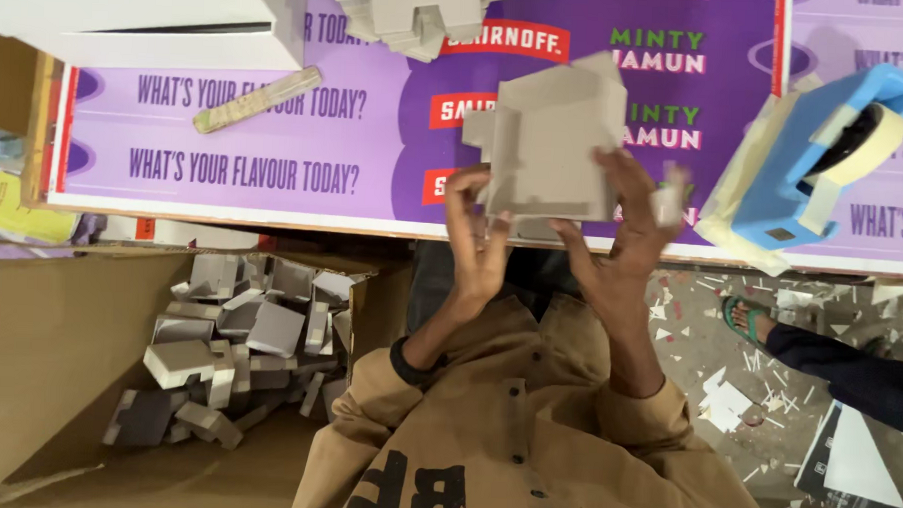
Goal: The person folds flat cardboard pieces into small box shapes and secures them with tape. They repeatedly pick up a piece, fold the flaps, apply tape to the seams, and place the finished box aside.
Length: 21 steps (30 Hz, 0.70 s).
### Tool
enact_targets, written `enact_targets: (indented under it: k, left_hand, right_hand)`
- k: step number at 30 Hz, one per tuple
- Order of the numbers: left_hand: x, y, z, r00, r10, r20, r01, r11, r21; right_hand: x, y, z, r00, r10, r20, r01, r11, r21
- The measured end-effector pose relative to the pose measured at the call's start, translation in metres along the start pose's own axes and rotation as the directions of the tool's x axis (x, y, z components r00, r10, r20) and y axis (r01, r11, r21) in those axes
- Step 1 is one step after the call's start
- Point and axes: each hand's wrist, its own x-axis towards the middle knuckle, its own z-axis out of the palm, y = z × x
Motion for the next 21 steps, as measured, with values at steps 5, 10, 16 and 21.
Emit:
enact_targets:
  k: [5, 10, 16, 21]
  left_hand:
    - [0.01, 0.013, 0.001, 0.991, 0.064, 0.118, -0.104, 0.922, 0.373]
    - [0.019, 0.027, 0.005, 0.989, -0.119, 0.086, 0.119, 0.993, 0.001]
    - [0.032, 0.026, 0.001, 0.991, 0.041, 0.131, -0.045, 0.998, 0.032]
    - [0.026, 0.024, 0.009, 0.99, 0.108, 0.093, -0.115, 0.991, 0.066]
  right_hand:
    - [0.024, 0.012, -0.006, 0.965, -0.103, 0.241, 0.187, 0.916, -0.356]
    - [0.018, 0.027, -0.003, 0.982, -0.107, 0.154, 0.104, 0.994, 0.027]
    - [0.017, 0.03, -0.007, 0.978, -0.153, 0.142, 0.153, 0.988, 0.011]
    - [0.008, 0.031, -0.006, 0.989, -0.149, 0.008, 0.148, 0.988, 0.049]
